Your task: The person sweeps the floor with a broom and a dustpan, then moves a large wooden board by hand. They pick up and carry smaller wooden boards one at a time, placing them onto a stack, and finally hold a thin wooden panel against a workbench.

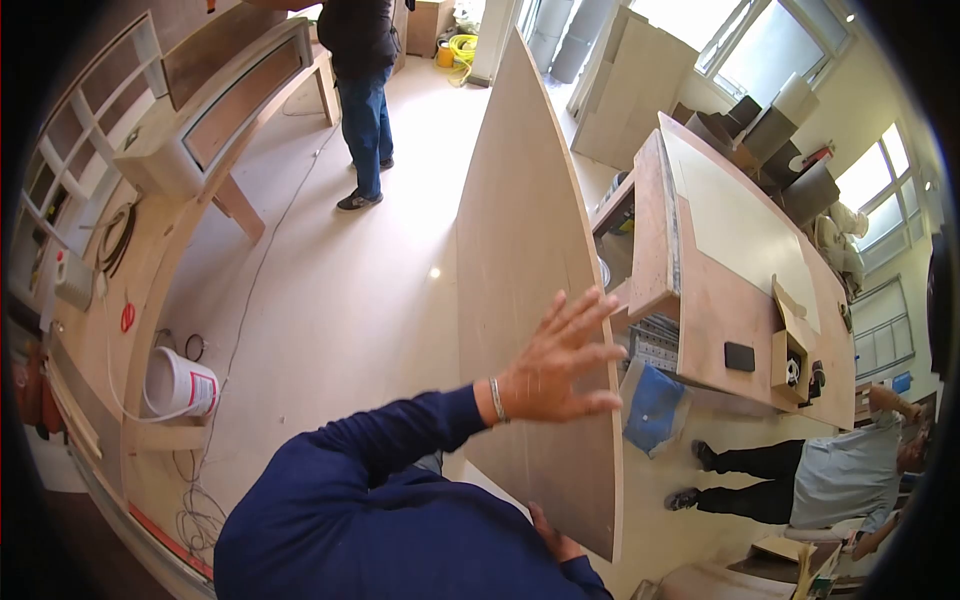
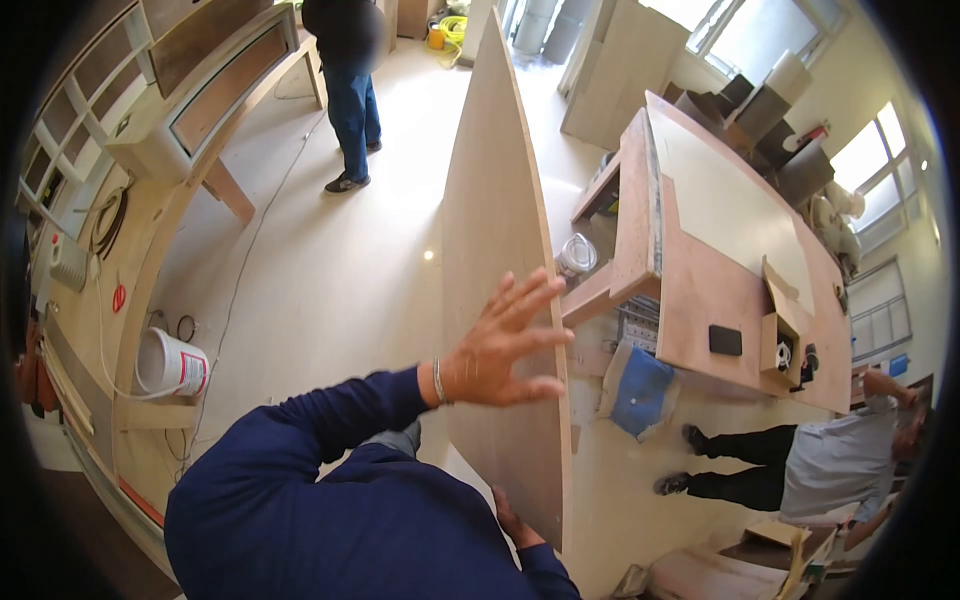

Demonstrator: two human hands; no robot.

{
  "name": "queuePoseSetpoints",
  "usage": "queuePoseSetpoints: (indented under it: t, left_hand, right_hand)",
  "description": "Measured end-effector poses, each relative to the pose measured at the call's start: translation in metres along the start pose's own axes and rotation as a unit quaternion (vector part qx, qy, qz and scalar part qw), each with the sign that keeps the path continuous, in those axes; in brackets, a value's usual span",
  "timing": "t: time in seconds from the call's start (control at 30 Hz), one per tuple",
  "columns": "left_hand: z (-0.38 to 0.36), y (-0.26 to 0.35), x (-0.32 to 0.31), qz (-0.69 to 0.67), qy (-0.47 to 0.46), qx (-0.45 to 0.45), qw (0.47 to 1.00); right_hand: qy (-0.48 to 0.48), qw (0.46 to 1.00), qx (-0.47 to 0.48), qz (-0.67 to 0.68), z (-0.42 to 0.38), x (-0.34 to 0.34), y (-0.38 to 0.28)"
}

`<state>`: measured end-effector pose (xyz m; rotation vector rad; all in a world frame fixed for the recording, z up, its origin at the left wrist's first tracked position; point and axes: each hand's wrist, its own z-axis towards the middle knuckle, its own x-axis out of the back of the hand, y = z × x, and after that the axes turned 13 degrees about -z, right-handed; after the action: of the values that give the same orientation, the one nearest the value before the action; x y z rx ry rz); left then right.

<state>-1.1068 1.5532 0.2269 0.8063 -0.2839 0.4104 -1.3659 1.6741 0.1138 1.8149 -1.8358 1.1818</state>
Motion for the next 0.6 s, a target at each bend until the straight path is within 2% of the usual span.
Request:
queuePoseSetpoints:
  t: [0.03, 0.07, 0.1, 0.23, 0.3, 0.37, 0.43, 0.47, 0.53, 0.6]
  left_hand:
    - [0.0, -0.001, 0.01, -0.002, 0.0, -0.001, 1.0]
    - [-0.002, -0.001, 0.018, -0.048, -0.008, 0.007, 0.999]
    - [-0.002, -0.002, 0.029, -0.092, -0.015, 0.014, 0.996]
    - [-0.006, -0.016, 0.069, -0.136, -0.038, 0.047, 0.989]
    - [-0.005, -0.037, 0.081, -0.11, -0.047, 0.097, 0.988]
    - [0.004, -0.07, 0.088, -0.099, -0.021, 0.097, 0.99]
    - [0.024, -0.107, 0.099, -0.016, 0.089, 0.102, 0.991]
    - [0.033, -0.131, 0.103, -0.016, 0.085, 0.1, 0.991]
    - [0.056, -0.179, 0.115, 0.072, 0.227, 0.066, 0.969]
    - [0.086, -0.209, 0.136, 0.116, 0.274, 0.062, 0.953]
  right_hand:
    - [-0.007, 1.0, 0.002, -0.004, 0.02, 0.012, -0.023]
    - [0.129, 0.988, 0.08, -0.038, 0.048, -0.002, -0.021]
    - [0.262, 0.949, 0.159, -0.074, 0.08, -0.014, -0.021]
    - [0.222, 0.958, 0.177, -0.047, 0.16, 0.032, -0.119]
    - [0.221, 0.954, 0.199, -0.044, 0.198, 0.051, -0.163]
    - [0.223, 0.949, 0.221, -0.04, 0.236, 0.069, -0.202]
    - [0.231, 0.941, 0.246, -0.034, 0.275, 0.083, -0.237]
    - [0.234, 0.937, 0.258, -0.028, 0.294, 0.09, -0.255]
    - [0.24, 0.929, 0.282, -0.023, 0.332, 0.102, -0.286]
    - [0.232, 0.927, 0.296, -0.018, 0.372, 0.123, -0.316]
